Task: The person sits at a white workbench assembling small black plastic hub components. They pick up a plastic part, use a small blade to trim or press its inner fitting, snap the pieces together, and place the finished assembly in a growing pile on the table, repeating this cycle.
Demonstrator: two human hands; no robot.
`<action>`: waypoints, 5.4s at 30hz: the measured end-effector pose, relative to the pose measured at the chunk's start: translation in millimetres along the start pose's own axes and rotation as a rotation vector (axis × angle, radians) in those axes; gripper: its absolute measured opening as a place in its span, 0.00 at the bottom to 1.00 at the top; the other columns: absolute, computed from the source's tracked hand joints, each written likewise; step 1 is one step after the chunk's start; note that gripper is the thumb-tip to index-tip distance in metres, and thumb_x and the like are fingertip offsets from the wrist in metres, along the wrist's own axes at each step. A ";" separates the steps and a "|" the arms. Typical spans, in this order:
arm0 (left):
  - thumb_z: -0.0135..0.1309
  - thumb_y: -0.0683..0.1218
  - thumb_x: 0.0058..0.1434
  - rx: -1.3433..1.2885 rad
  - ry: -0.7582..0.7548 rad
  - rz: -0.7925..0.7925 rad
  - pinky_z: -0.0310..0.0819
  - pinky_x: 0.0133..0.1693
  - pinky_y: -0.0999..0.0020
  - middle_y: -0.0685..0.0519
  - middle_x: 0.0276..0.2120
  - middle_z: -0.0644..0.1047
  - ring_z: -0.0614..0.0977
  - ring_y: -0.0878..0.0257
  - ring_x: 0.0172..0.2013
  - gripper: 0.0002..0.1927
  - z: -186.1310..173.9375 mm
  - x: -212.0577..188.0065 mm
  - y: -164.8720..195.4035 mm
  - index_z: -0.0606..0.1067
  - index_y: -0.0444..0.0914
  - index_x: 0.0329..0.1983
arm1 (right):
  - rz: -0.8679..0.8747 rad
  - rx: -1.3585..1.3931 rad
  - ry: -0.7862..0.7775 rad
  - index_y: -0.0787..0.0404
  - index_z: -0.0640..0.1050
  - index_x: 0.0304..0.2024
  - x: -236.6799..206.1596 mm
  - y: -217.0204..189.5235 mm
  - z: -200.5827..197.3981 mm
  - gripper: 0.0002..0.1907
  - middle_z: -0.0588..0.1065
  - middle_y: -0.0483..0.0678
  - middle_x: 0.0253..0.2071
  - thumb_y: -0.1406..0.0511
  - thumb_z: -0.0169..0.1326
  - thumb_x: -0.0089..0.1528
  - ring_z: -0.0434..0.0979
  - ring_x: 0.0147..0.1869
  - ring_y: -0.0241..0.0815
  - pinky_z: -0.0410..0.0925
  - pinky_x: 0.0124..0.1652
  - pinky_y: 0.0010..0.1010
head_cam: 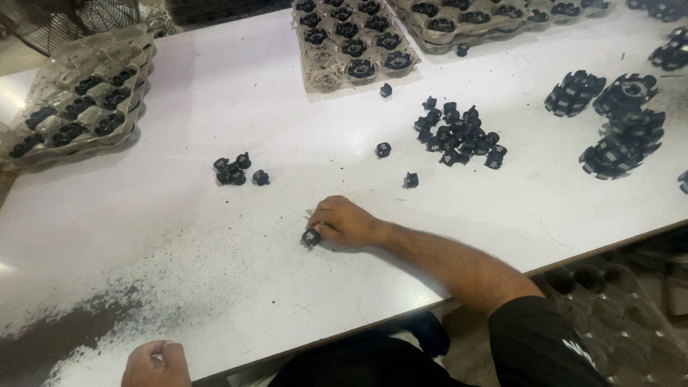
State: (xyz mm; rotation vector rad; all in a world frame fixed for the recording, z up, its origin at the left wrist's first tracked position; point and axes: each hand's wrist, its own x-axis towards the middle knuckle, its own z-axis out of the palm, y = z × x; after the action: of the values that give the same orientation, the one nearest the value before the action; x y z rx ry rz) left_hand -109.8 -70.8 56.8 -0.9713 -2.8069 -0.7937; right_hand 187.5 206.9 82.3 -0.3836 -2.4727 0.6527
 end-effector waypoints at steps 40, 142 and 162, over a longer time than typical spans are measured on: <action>0.57 0.53 0.62 0.280 -0.704 -0.304 0.80 0.42 0.58 0.42 0.31 0.82 0.84 0.51 0.35 0.17 33.8 -1.6 -95.9 0.80 0.33 0.38 | 0.006 -0.035 -0.076 0.60 0.81 0.47 24.6 36.4 47.8 0.12 0.75 0.48 0.39 0.67 0.54 0.62 0.73 0.51 0.47 0.63 0.60 0.44; 0.60 0.42 0.60 -0.331 -0.269 1.028 0.70 0.56 0.57 0.50 0.52 0.78 0.78 0.55 0.55 0.09 82.9 -57.2 64.9 0.78 0.37 0.43 | 0.352 -0.281 0.232 0.60 0.77 0.39 -94.3 -75.4 144.4 0.17 0.69 0.51 0.42 0.63 0.69 0.53 0.69 0.53 0.54 0.55 0.69 0.64; 0.64 0.42 0.60 -0.496 -0.174 0.900 0.71 0.55 0.57 0.51 0.52 0.78 0.79 0.56 0.52 0.07 102.8 -63.2 41.0 0.79 0.38 0.41 | 0.165 -0.133 0.328 0.61 0.74 0.45 -103.9 -79.3 172.2 0.17 0.76 0.52 0.43 0.75 0.63 0.56 0.76 0.56 0.53 0.52 0.74 0.59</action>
State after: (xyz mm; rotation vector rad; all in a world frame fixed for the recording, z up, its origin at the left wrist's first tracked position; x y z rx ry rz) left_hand -24.6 -28.2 -27.8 -2.2001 -1.8888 -1.2634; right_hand 162.5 35.7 -47.3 -0.6943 -2.1908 0.4485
